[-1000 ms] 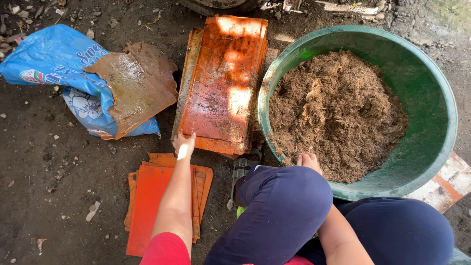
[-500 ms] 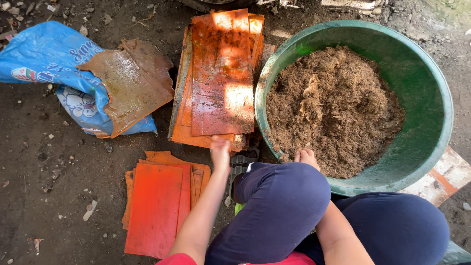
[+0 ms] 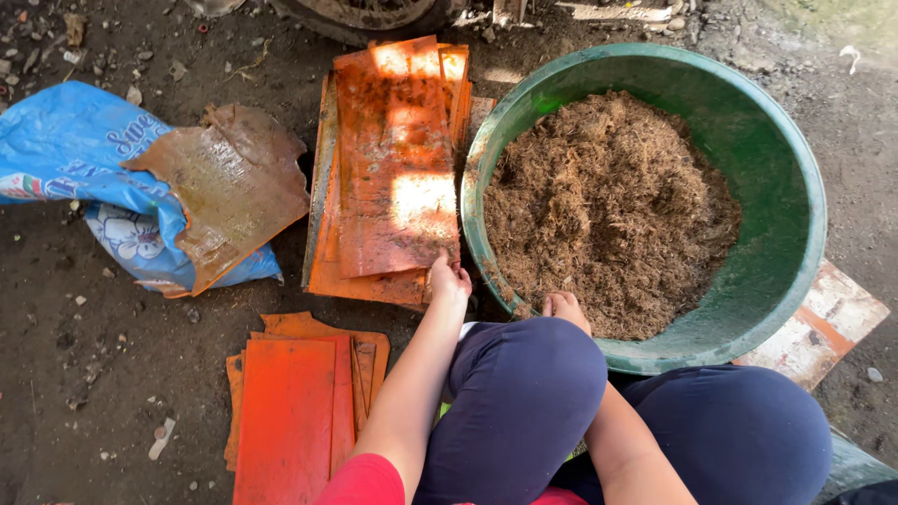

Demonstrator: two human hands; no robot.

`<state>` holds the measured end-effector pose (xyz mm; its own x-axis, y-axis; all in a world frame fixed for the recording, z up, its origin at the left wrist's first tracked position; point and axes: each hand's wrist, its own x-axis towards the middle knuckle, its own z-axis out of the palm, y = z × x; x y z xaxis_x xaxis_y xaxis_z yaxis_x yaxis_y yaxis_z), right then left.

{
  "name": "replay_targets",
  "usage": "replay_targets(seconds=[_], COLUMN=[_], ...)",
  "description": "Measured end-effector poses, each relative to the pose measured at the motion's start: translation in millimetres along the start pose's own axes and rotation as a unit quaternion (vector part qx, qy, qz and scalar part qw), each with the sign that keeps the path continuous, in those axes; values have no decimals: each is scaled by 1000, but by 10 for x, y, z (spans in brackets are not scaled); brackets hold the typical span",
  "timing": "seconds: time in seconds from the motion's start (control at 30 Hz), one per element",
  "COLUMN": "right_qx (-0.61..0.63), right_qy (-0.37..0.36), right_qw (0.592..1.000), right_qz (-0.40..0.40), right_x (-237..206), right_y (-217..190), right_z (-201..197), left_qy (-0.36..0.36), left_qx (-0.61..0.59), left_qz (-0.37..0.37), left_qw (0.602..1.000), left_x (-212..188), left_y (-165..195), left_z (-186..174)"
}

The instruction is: The person sits on a low stool and scrubs orange rectangular plates with a handful of fibrous material taken from a green basin. They wipe each plate thoroughly and place it on a stack on the ground.

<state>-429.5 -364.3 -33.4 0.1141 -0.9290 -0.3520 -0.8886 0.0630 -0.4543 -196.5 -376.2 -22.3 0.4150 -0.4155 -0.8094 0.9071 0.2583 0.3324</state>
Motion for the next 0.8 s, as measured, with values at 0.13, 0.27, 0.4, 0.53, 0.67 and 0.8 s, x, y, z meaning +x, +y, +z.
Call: replay_targets(seconds=[0.13,0.27,0.4,0.53,0.67,0.8], right_qx=[-6,9,2,15,24,32], right_qy=[9,0,-2,-10,2,26], right_qw=[999,1000,1000,1000,999,998], right_qz=[-30,-21,-10,-13,-28,-45], right_x=[-16,-17,-23,-30,-8,43], right_y=[-13,-20,-33,-38,-15,39], right_z=[-31,-44,-53,-60,-35,36], left_qy=[-37,-82,-123,-137,-155,-195], left_qx=[-37,-118,-63,-19,47,99], left_qz=[95,141,187,196,260,244], left_qw=[994,980,973,971,952,945], left_x=[-81,-41,3,8,-143,-809], left_y=[182,553,956,1505,1979,2603], left_z=[40,30,-117,-317,-442,-403])
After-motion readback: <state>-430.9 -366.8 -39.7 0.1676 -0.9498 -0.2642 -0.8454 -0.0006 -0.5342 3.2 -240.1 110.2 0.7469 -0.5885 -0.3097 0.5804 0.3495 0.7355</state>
